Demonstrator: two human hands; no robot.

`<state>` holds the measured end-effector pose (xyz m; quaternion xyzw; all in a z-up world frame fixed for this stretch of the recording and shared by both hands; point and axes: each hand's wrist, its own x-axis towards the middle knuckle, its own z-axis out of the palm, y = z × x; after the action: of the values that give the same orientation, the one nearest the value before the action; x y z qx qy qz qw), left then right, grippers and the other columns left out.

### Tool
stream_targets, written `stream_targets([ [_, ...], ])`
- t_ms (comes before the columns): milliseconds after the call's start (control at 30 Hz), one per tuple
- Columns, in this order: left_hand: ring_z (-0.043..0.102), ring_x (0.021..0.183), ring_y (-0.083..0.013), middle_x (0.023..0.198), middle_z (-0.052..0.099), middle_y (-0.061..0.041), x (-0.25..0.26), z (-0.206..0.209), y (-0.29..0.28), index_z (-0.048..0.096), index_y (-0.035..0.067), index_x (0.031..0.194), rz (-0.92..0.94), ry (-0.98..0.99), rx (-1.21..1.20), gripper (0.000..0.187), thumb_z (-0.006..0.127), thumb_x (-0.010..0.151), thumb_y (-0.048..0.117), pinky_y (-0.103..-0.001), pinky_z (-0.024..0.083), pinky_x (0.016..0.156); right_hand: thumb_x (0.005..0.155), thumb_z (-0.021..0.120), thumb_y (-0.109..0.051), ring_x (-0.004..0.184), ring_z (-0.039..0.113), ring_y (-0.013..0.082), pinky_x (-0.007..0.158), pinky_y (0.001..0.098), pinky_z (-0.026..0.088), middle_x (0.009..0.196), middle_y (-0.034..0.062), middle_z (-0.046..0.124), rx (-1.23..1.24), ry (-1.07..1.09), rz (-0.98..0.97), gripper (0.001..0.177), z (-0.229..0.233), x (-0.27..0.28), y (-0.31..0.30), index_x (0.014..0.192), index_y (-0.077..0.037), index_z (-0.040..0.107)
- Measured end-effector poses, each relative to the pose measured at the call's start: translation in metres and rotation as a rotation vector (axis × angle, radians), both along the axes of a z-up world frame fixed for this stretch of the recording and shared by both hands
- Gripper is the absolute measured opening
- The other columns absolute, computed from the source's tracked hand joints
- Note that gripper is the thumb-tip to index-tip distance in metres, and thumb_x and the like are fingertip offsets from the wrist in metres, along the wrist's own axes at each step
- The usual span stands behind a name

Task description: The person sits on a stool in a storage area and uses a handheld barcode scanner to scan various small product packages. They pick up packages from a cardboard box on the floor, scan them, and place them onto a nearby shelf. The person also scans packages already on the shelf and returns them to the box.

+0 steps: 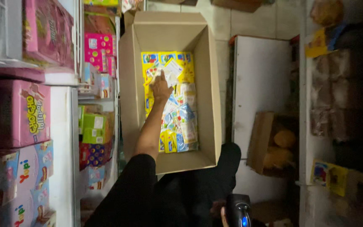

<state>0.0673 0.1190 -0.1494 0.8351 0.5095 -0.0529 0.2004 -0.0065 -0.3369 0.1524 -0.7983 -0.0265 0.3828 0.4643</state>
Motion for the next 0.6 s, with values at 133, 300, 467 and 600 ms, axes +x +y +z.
stream_targets([
  [133,0.059,0.126,-0.0318,0.123,0.060,-0.013,-0.008,-0.013,-0.016,0.055,0.009,0.122,-0.204,0.038,0.477,0.063,0.079,0.073,0.039,-0.064,0.041,0.108,0.096,0.064,-0.021,0.093,0.074,0.0222,0.089,0.0362,0.057,0.098,0.0132,0.078,-0.032,0.004,-0.034,0.025,0.002,-0.005,-0.010,0.105,0.000,0.073],
  [300,0.066,0.114,-0.0353,0.127,0.066,-0.016,0.000,-0.026,-0.031,0.056,0.015,0.111,-0.189,0.003,0.806,0.037,0.071,0.079,0.022,-0.056,0.050,0.075,0.095,0.064,-0.021,0.094,0.075,0.0229,0.090,0.0369,0.057,0.098,0.0138,0.079,-0.052,0.008,-0.068,0.025,0.005,-0.008,-0.030,0.105,0.000,0.073],
  [467,0.068,0.110,-0.0403,0.119,0.070,-0.021,-0.013,-0.004,-0.037,0.053,0.008,0.134,-0.237,-0.199,0.287,0.039,0.061,0.098,-0.003,-0.051,0.056,0.091,0.095,0.065,-0.022,0.095,0.075,0.0236,0.091,0.0376,0.057,0.098,0.0143,0.079,-0.088,0.014,-0.085,0.025,0.015,-0.021,-0.058,0.105,-0.001,0.074],
  [600,0.068,0.107,-0.0441,0.111,0.070,-0.024,-0.025,0.035,-0.044,0.049,0.008,0.143,0.152,-0.662,-0.019,0.061,0.060,0.085,-0.006,-0.050,0.053,0.087,0.097,0.063,-0.023,0.093,0.075,0.0236,0.090,0.0375,0.058,0.095,0.0148,0.078,0.009,-0.053,-0.153,0.027,0.022,-0.022,-0.062,0.103,0.001,0.074],
])
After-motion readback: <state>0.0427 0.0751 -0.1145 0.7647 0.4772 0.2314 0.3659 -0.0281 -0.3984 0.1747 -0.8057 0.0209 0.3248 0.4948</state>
